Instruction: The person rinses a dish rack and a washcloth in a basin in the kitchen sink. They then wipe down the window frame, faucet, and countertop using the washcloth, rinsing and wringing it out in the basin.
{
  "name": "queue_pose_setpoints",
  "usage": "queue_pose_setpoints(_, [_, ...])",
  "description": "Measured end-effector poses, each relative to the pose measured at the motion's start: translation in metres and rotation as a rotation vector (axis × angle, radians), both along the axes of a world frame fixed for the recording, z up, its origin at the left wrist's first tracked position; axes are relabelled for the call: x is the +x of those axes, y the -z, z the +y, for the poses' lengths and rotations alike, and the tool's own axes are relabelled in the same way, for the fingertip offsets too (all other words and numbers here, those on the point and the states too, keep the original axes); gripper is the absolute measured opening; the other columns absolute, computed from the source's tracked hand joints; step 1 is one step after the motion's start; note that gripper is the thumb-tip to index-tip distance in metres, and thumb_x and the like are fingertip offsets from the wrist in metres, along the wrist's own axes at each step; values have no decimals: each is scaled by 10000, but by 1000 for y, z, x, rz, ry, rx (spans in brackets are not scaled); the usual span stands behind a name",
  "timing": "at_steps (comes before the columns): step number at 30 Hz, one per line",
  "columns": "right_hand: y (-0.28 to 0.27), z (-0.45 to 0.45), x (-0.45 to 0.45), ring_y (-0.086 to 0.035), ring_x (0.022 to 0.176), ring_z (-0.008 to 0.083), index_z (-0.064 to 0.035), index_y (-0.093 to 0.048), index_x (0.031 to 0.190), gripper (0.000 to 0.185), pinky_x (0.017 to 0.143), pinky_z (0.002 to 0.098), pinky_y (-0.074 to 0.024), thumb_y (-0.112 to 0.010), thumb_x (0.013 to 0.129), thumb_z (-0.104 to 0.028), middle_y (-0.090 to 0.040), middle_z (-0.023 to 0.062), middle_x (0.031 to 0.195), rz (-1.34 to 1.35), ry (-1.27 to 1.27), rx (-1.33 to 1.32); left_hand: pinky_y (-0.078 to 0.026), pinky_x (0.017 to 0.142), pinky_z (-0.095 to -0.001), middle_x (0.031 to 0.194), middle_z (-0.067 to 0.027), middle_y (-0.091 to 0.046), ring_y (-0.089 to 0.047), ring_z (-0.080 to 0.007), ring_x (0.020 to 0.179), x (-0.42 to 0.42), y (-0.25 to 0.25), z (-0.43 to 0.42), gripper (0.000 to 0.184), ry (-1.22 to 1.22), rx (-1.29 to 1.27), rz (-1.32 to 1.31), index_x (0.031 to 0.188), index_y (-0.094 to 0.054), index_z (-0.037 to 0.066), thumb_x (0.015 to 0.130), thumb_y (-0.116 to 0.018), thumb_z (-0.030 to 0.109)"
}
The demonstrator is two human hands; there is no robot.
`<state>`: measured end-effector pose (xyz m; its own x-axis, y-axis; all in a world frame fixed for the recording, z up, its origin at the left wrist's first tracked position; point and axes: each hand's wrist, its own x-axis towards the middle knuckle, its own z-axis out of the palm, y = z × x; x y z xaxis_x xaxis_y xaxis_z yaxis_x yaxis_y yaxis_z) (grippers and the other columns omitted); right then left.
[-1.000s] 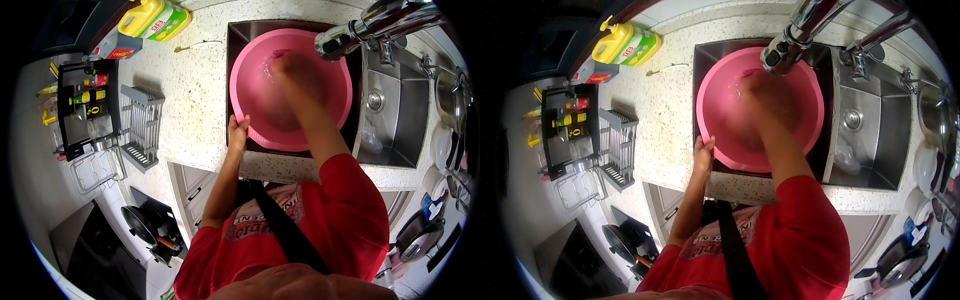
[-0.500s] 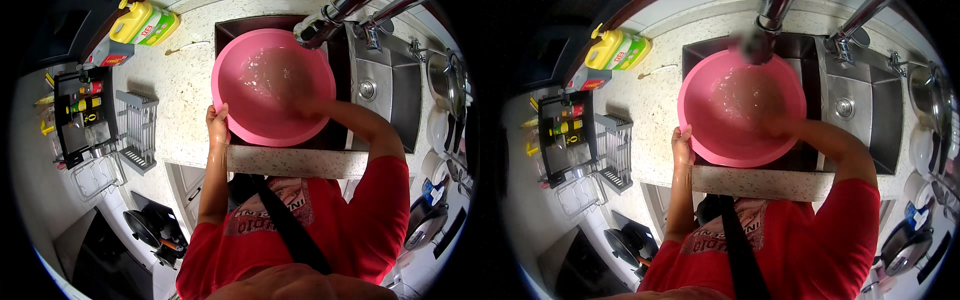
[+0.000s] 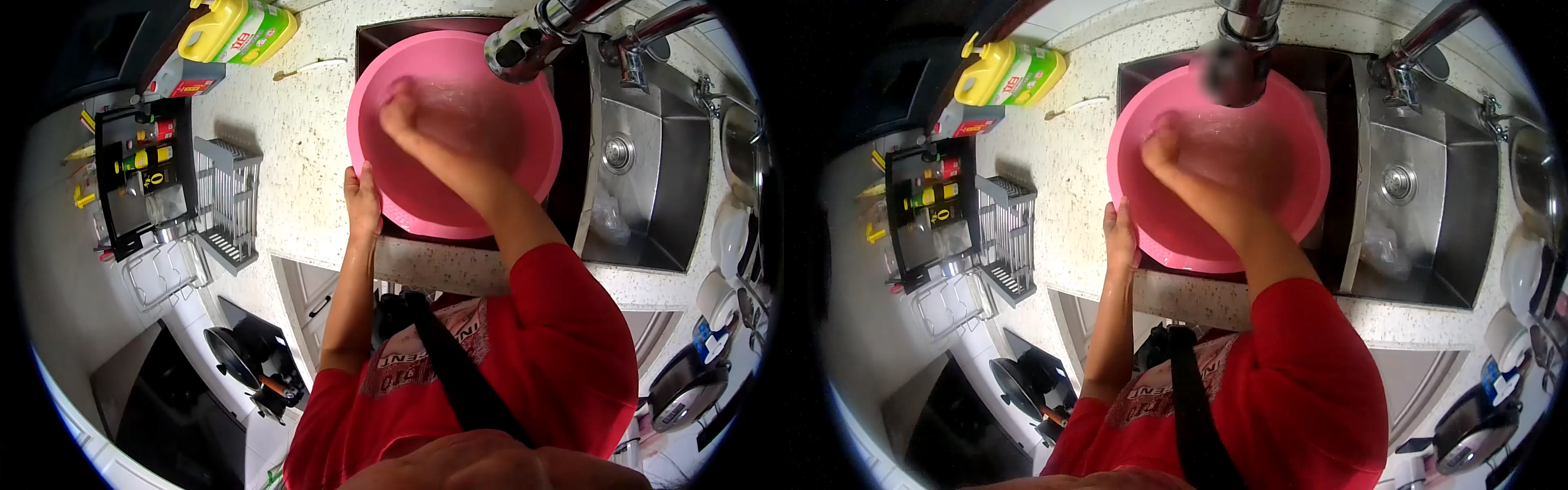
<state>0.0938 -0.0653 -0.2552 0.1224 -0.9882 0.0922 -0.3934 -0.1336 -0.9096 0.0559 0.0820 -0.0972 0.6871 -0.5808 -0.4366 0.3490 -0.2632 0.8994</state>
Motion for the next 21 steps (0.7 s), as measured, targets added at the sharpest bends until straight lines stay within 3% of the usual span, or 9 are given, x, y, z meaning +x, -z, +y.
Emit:
queue_pose_setpoints(4, [-113, 49, -93, -438, 1153, 358, 10, -459, 1158, 342, 964, 412, -341, -457, 870, -176, -452, 259, 1216, 53, -749, 571, -475, 752, -248, 986, -110, -596, -569, -133, 858, 0, 7, 0, 173, -36, -7, -48, 996, -479, -3, 937, -480, 160])
queue_pose_setpoints(5, [-73, 70, -106, -503, 1077, 380, 30, -531, 1046, 336, 885, 430, -398, -491, 842, -233, -513, 270, 1154, -31, -832, 507, -474, 735, -243, 953, -102, -600, -565, -124, 829, 0, 5, -1, 156, -45, -10, -62, 968, -484, 2, 937, -479, 155])
queue_pose_setpoints(8, [-74, 37, -195, -504, 1103, 329, 17, -493, 1177, 395, 914, 403, -405, -483, 840, -188, -507, 241, 1201, 139, -1506, 409, -471, 716, -236, 908, -94, -603, -559, -112, 791, 0, 2, -6, 143, -70, -22, -57, 933, -491, 5, 936, -480, 148])
queue_pose_setpoints(10, [-89, -3, -223, -526, 1068, 313, -9, -469, 1238, 442, 898, 384, -424, -513, 833, -181, -527, 202, 1196, 578, -1894, 767, -471, 714, -237, 904, -96, -604, -556, -110, 789, 1, 2, -7, 132, -100, -17, -34, 924, -496, 3, 934, -480, 133])
queue_pose_setpoints(14, [38, -35, -249, -580, 909, 292, -16, -570, 1058, 290, 783, 387, -459, -522, 823, -180, -595, 178, 1010, 664, -1238, 104, -471, 724, -240, 914, -99, -606, -561, -114, 804, 3, 2, -7, 125, -82, 3, -48, 920, -496, 4, 931, -483, 128])
queue_pose_setpoints(16, [121, -57, -233, -607, 829, 281, -20, -621, 968, 238, 726, 388, -477, -527, 818, -179, -629, 166, 917, 594, -712, -150, -322, 444, -177, 671, 10, -529, -379, -17, 511, -3, -5, -14, 170, -69, -11, -100, 821, -484, 49, 933, -502, 176])
queue_pose_setpoints(17, [103, -80, -216, -618, 782, 282, -9, -626, 919, 213, 692, 418, -485, -501, 821, -151, -630, 182, 895, 661, -663, -105, -322, 444, -177, 671, 10, -529, -379, -17, 511, -3, -9, -13, 170, -71, -6, -100, 821, -484, 49, 933, -502, 176])
queue_pose_setpoints(19, [46, -99, -183, -626, 719, 294, -11, -634, 859, 200, 638, 438, -495, -479, 820, -131, -632, 197, 865, 698, -553, 13, -467, 728, -241, 912, -86, -600, -553, -111, 813, -2, -13, -12, 189, -2, 58, -114, 925, -493, -1, 943, -477, 187])
queue_pose_setpoints(21, [21, -88, -131, -624, 704, 306, -24, -638, 846, 194, 618, 428, -497, -484, 816, -139, -633, 195, 857, 665, -494, 93, -465, 730, -242, 917, -86, -599, -551, -110, 819, 3, -6, -9, 199, -4, 54, -100, 925, -494, -1, 946, -471, 196])
